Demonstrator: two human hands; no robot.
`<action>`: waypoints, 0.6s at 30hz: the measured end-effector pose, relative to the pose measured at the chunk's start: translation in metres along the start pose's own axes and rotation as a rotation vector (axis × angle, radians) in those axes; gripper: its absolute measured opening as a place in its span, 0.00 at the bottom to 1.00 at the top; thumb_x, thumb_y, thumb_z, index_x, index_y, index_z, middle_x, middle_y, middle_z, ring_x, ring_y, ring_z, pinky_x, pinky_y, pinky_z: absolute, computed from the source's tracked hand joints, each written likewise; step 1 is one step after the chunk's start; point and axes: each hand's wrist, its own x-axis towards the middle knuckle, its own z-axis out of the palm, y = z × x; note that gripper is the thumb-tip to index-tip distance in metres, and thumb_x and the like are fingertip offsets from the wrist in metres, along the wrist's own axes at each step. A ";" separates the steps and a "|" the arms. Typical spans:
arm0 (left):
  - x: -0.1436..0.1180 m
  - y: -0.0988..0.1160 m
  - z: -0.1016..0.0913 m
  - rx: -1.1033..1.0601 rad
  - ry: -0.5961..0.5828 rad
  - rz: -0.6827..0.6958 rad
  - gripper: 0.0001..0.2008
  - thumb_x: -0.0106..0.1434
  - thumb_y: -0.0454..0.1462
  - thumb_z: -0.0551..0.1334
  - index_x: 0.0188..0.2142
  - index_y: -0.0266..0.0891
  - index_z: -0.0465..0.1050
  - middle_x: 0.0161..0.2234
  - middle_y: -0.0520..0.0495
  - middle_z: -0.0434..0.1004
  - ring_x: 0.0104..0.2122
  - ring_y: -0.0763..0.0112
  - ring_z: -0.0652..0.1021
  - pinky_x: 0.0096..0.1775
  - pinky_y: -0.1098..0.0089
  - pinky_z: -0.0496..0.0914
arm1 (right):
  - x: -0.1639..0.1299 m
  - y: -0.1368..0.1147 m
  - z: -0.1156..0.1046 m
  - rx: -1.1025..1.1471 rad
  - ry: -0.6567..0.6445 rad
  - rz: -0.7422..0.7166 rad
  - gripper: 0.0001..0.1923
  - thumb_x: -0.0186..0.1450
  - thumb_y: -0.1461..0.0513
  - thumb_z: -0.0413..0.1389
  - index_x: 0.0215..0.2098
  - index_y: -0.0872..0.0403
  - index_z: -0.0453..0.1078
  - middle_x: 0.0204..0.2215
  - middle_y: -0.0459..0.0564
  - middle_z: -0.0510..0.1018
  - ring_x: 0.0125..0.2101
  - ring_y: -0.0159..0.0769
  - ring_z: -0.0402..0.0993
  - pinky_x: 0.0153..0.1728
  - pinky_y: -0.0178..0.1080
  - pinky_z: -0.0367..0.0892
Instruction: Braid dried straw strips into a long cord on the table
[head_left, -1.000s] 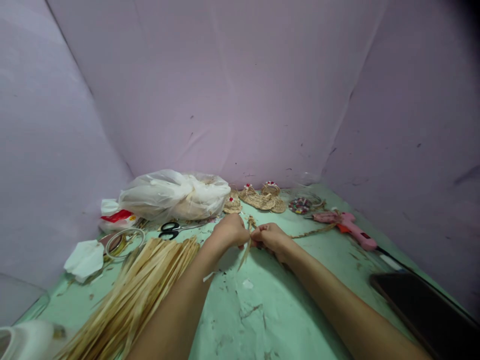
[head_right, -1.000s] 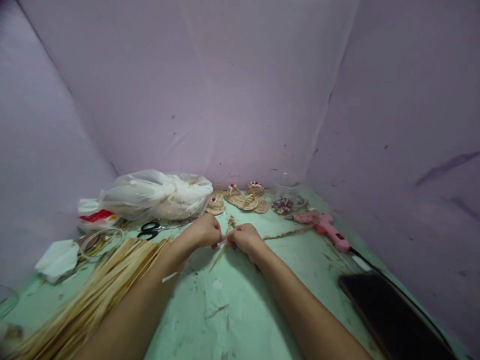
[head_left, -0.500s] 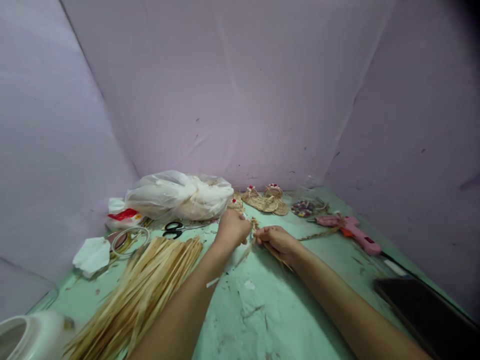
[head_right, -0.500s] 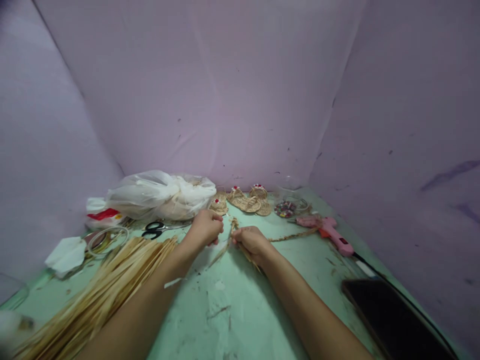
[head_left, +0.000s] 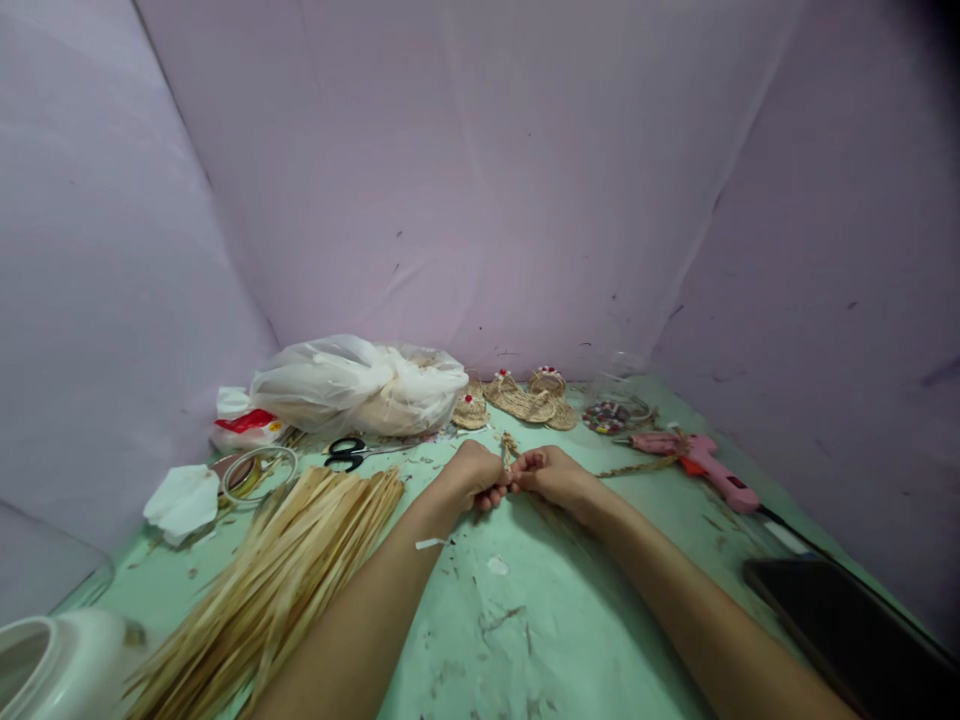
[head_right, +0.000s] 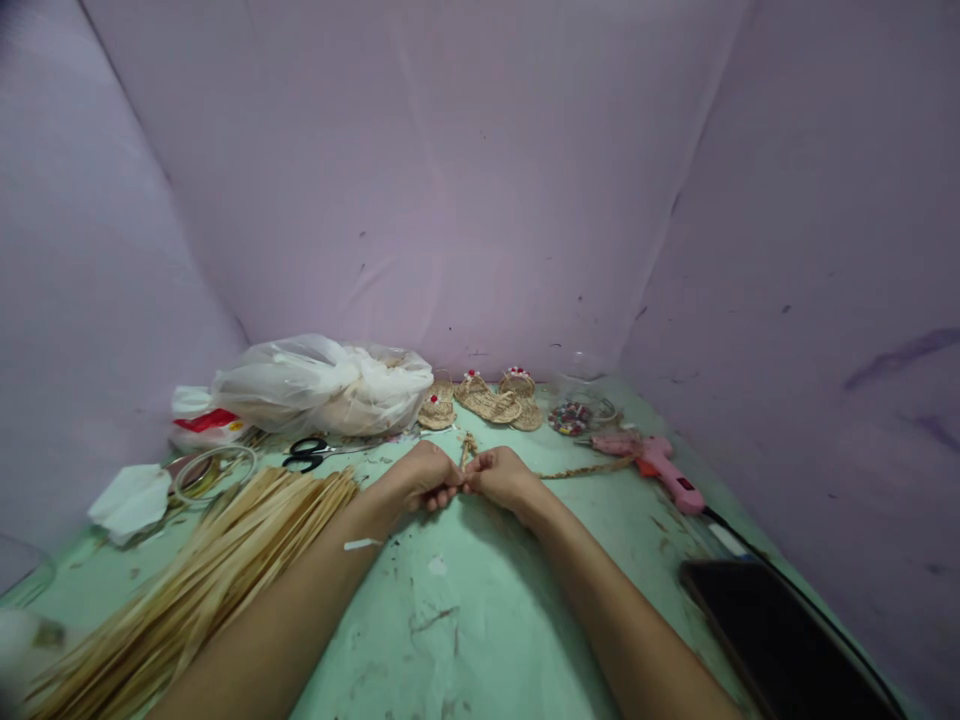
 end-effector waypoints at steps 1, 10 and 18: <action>0.002 -0.001 0.002 0.037 0.057 0.007 0.07 0.45 0.27 0.55 0.14 0.33 0.62 0.06 0.54 0.55 0.09 0.79 0.58 0.13 0.77 0.49 | -0.001 -0.001 0.000 -0.139 0.050 -0.037 0.03 0.46 0.69 0.52 0.19 0.59 0.67 0.15 0.45 0.70 0.17 0.25 0.61 0.18 0.28 0.51; 0.003 -0.003 0.010 -0.026 0.192 0.074 0.07 0.42 0.28 0.55 0.13 0.36 0.56 0.07 0.55 0.53 0.10 0.81 0.55 0.14 0.76 0.47 | -0.040 -0.039 0.015 -0.937 0.373 -0.061 0.08 0.51 0.63 0.51 0.25 0.57 0.72 0.25 0.58 0.76 0.28 0.42 0.71 0.23 0.35 0.54; 0.002 -0.007 0.000 -0.070 0.073 0.044 0.08 0.41 0.28 0.53 0.12 0.37 0.53 0.07 0.57 0.50 0.09 0.83 0.52 0.14 0.77 0.43 | -0.050 -0.046 0.024 -1.013 0.199 -0.132 0.09 0.50 0.65 0.53 0.28 0.57 0.73 0.26 0.56 0.76 0.29 0.37 0.71 0.27 0.32 0.58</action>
